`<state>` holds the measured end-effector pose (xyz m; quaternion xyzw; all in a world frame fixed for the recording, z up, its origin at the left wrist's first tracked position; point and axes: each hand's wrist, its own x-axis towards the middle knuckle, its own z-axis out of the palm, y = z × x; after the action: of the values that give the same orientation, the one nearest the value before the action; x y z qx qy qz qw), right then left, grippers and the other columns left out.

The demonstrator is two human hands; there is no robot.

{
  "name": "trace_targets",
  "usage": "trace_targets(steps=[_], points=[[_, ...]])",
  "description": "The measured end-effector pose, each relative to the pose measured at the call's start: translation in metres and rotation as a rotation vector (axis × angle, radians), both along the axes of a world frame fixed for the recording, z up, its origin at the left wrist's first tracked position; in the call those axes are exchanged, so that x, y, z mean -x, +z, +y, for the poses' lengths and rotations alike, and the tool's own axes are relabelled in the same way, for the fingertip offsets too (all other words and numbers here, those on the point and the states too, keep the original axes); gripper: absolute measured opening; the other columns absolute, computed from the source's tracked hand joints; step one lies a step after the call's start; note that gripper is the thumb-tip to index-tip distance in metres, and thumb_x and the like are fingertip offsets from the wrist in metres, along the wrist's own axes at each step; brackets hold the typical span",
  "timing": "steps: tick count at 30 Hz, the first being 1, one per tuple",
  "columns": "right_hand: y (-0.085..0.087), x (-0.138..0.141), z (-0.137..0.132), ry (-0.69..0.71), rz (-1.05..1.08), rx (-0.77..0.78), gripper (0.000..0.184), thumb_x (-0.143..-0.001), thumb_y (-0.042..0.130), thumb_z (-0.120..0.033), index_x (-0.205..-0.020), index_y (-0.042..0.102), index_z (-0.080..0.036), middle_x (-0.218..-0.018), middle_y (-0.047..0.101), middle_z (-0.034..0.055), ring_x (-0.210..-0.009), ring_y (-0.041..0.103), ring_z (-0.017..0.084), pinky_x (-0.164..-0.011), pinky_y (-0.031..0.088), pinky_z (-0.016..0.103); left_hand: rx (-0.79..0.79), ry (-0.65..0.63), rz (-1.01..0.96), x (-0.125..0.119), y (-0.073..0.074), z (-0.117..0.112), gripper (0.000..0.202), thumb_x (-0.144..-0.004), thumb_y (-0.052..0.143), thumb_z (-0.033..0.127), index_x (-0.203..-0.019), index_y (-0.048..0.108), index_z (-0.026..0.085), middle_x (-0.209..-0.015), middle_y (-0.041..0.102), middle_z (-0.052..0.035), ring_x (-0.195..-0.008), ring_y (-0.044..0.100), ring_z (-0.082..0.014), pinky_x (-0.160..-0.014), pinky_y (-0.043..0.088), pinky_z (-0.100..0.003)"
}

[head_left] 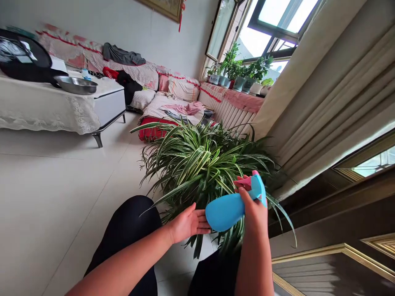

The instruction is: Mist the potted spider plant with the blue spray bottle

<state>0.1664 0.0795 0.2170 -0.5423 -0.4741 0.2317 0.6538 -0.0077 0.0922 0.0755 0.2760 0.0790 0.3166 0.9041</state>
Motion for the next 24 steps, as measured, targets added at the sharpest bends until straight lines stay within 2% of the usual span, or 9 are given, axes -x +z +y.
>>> trace_targets(steps=[3,6,9,13,16,18,20,22,24], points=[[0.019,0.000,-0.022,-0.059,-0.047,-0.135,0.071,-0.075,0.072,-0.029,-0.141,0.047,-0.032,-0.124,0.066,0.0070,-0.106,0.069,0.028,-0.095,0.053,0.050,-0.034,0.001,0.007,-0.002,-0.004,0.006,0.064,-0.090,0.041,0.062,-0.126,0.061,0.013,-0.137,0.058,-0.0194,-0.125,0.055,-0.0342,-0.110,0.030,-0.054],[0.052,-0.005,-0.025,-0.094,-0.108,-0.156,0.069,-0.075,0.070,-0.024,-0.140,0.048,-0.034,-0.126,0.065,0.0075,-0.085,0.074,0.025,-0.080,0.060,0.048,-0.030,0.028,0.038,-0.003,-0.008,0.018,0.066,-0.090,0.039,0.064,-0.125,0.062,0.013,-0.142,0.054,-0.0195,-0.133,0.048,-0.0352,-0.112,0.026,-0.055],[0.089,-0.020,0.003,-0.077,-0.091,-0.108,0.067,-0.065,0.068,-0.015,-0.129,0.058,-0.031,-0.110,0.070,0.0052,-0.067,0.071,0.020,-0.065,0.061,0.042,-0.059,-0.005,0.058,-0.006,-0.007,0.025,0.069,-0.089,0.037,0.066,-0.127,0.061,0.013,-0.144,0.051,-0.0203,-0.135,0.045,-0.0354,-0.113,0.023,-0.055],[0.136,-0.048,0.045,-0.069,-0.035,-0.158,0.065,-0.057,0.059,-0.003,-0.119,0.063,-0.024,-0.093,0.070,0.0010,-0.074,0.069,0.018,-0.060,0.058,0.033,-0.123,-0.077,0.124,-0.008,-0.011,0.026,0.069,-0.089,0.035,0.067,-0.126,0.063,0.015,-0.141,0.055,-0.0189,-0.132,0.049,-0.0343,-0.112,0.025,-0.054],[0.174,-0.065,0.044,-0.122,-0.179,-0.156,0.058,-0.061,0.058,0.001,-0.115,0.065,-0.020,-0.100,0.070,0.0035,-0.070,0.066,0.014,-0.063,0.055,0.034,-0.266,-0.222,0.272,-0.007,-0.028,0.032,0.069,-0.087,0.036,0.069,-0.127,0.061,0.019,-0.141,0.056,-0.0167,-0.130,0.051,-0.0316,-0.109,0.030,-0.049],[0.198,-0.073,0.029,-0.163,-0.278,-0.120,0.048,-0.067,0.056,0.003,-0.111,0.065,-0.015,-0.106,0.069,0.0082,-0.068,0.064,0.011,-0.065,0.053,0.035,-0.442,-0.345,0.536,-0.006,-0.045,0.038,0.075,-0.085,0.030,0.074,-0.128,0.060,0.021,-0.140,0.057,-0.0153,-0.127,0.054,-0.0292,-0.102,0.038,-0.045],[0.218,-0.078,0.008,-0.234,-0.313,-0.130,0.044,-0.070,0.052,0.006,-0.109,0.065,-0.011,-0.101,0.069,0.0071,-0.064,0.062,0.007,-0.065,0.052,0.033,-0.654,-0.457,0.827,-0.006,-0.063,0.042,0.075,-0.082,0.033,0.077,-0.115,0.067,0.019,-0.121,0.070,-0.0141,-0.113,0.064,-0.0286,-0.094,0.044,-0.042],[0.234,-0.083,-0.014,-0.260,-0.335,-0.161,0.045,-0.073,0.051,0.007,-0.112,0.063,-0.012,-0.098,0.067,0.0027,-0.067,0.063,0.006,-0.066,0.052,0.030,-0.777,-0.526,0.950,-0.005,-0.080,0.042,0.065,-0.076,0.051,0.074,-0.092,0.071,0.015,-0.091,0.076,-0.0141,-0.093,0.069,-0.0324,-0.083,0.048,-0.046],[0.249,-0.090,-0.038,-0.290,-0.336,-0.182,0.040,-0.075,0.049,0.009,-0.108,0.063,-0.009,-0.093,0.065,0.0013,-0.072,0.065,0.006,-0.067,0.051,0.028,-0.924,-0.519,0.996,-0.004,-0.093,0.037,0.047,-0.079,0.063,0.060,-0.088,0.069,0.014,-0.087,0.074,-0.0100,-0.085,0.069,-0.0268,-0.079,0.052,-0.044]])
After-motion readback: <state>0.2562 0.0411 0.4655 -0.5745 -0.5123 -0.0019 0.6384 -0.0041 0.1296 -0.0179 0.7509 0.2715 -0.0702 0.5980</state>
